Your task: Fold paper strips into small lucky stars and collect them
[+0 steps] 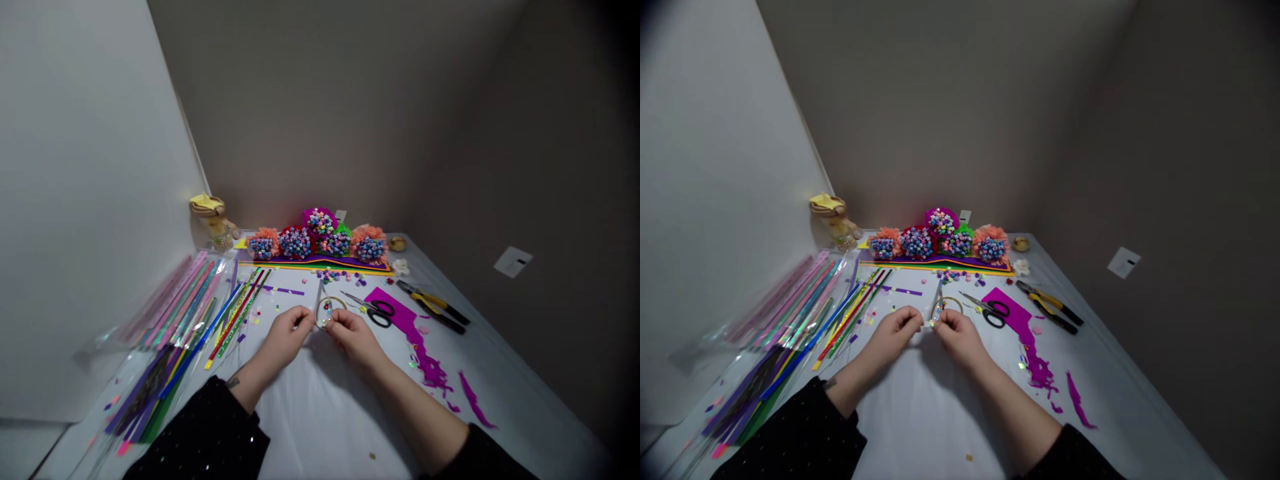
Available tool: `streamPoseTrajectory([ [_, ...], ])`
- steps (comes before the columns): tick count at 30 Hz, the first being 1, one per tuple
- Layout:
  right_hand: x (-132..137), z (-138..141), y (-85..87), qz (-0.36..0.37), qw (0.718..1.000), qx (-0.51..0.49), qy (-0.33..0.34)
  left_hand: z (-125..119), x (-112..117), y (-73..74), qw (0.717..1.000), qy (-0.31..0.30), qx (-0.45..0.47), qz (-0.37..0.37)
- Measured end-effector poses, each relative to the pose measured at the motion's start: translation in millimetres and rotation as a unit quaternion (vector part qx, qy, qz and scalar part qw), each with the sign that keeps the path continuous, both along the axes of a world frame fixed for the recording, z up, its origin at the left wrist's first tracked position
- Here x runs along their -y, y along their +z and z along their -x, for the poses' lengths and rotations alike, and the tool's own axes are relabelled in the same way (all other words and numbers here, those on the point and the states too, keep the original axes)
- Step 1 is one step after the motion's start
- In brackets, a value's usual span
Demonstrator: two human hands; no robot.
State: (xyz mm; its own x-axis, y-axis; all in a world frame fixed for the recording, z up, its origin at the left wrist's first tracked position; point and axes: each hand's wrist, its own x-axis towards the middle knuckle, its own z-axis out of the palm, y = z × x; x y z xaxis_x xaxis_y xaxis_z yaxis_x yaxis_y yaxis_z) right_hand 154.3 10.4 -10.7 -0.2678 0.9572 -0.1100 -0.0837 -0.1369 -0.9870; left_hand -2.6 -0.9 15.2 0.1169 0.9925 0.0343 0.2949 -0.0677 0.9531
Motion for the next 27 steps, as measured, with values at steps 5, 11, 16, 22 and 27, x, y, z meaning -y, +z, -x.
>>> streamPoseTrajectory([
  [5, 0.2, -0.9, 1.2, -0.010, 1.000, 0.009, 0.004, 2.4, -2.0, -2.2, 0.995, -0.042, 0.058, 0.064],
  [11, -0.9, -0.6, 1.3, -0.065, 0.997, 0.039, 0.006, 2.0, -0.6, -1.3, 0.996, -0.064, 0.048, 0.050],
  [16, 0.6, 1.0, 5.8, -0.096, 0.993, 0.073, 0.004, 1.5, -0.7, -3.1, 0.997, -0.064, 0.035, 0.036],
  [22, -0.5, -0.3, 4.3, -0.089, 0.993, 0.072, 0.002, -0.3, -1.9, -7.2, 0.991, -0.050, 0.069, 0.105],
  [27, -1.7, 0.0, 2.3, -0.074, 0.996, 0.049, 0.005, -0.9, -1.7, -9.5, 0.986, -0.045, 0.088, 0.138],
])
